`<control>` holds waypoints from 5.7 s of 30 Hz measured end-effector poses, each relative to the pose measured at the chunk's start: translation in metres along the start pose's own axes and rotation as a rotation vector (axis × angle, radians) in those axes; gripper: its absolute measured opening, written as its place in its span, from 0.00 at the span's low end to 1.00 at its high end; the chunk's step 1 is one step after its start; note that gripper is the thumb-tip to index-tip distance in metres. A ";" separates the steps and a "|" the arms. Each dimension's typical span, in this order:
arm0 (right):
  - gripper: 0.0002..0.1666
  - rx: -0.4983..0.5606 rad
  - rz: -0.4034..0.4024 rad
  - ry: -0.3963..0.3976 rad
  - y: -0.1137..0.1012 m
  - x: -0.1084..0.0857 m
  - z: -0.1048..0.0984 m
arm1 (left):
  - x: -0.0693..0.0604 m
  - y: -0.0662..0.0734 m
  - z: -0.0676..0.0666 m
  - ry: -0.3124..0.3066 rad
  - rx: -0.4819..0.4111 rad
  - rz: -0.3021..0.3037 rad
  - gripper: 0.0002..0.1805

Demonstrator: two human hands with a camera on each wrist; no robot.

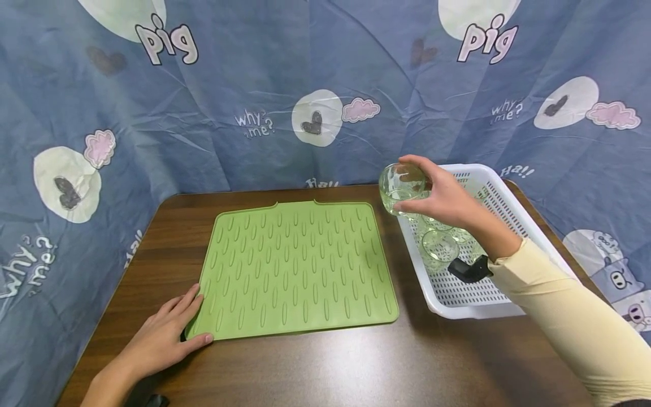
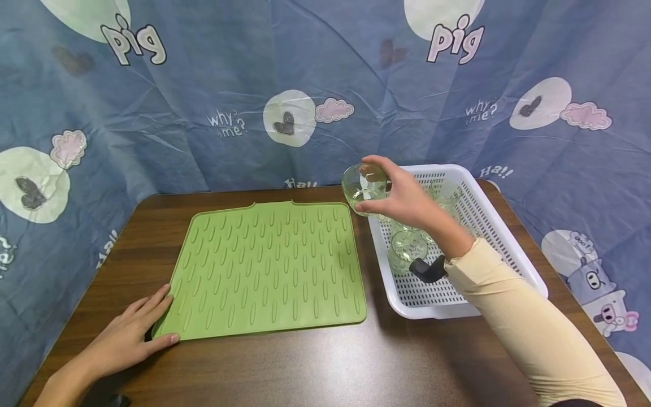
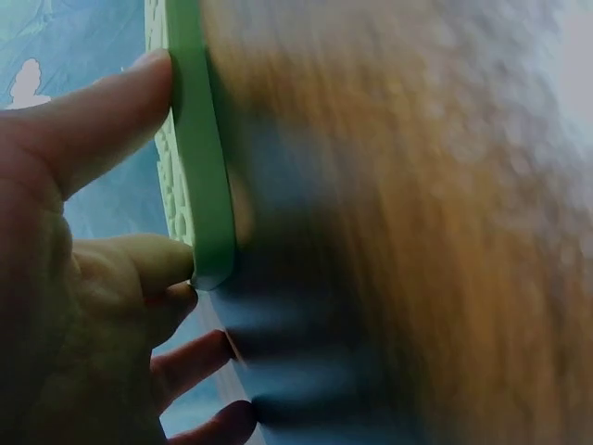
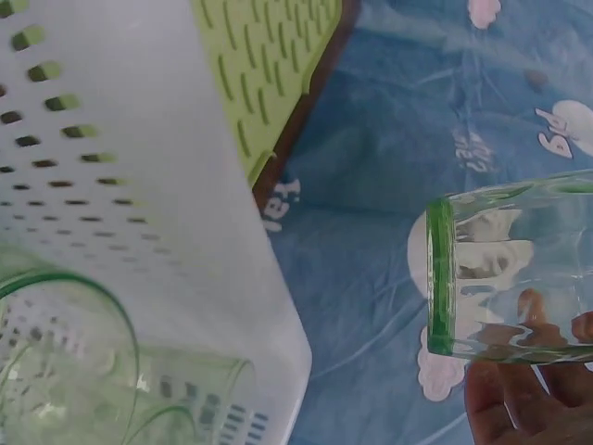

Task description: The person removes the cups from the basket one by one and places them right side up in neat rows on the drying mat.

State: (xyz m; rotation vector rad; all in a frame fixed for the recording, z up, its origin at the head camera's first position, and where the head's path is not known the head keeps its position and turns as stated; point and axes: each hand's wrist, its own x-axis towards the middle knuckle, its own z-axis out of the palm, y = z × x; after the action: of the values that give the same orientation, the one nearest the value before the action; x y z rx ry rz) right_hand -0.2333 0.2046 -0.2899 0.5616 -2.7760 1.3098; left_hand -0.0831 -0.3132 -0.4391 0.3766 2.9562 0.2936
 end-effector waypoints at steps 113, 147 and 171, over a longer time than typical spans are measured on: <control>0.51 0.368 0.207 -0.036 -0.070 0.118 0.341 | -0.006 0.001 0.007 -0.010 -0.029 -0.038 0.50; 0.52 0.301 0.182 -0.134 -0.072 0.124 0.342 | -0.002 0.003 -0.001 -0.001 -0.049 -0.024 0.50; 0.56 0.254 0.072 -0.140 -0.079 0.120 0.307 | -0.002 0.003 -0.003 -0.031 -0.053 -0.031 0.50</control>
State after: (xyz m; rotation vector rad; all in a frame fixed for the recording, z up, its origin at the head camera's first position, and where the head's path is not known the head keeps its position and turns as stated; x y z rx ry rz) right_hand -0.2786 -0.1091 -0.4093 0.5900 -2.7799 1.7177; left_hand -0.0811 -0.3117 -0.4355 0.3257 2.9144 0.3583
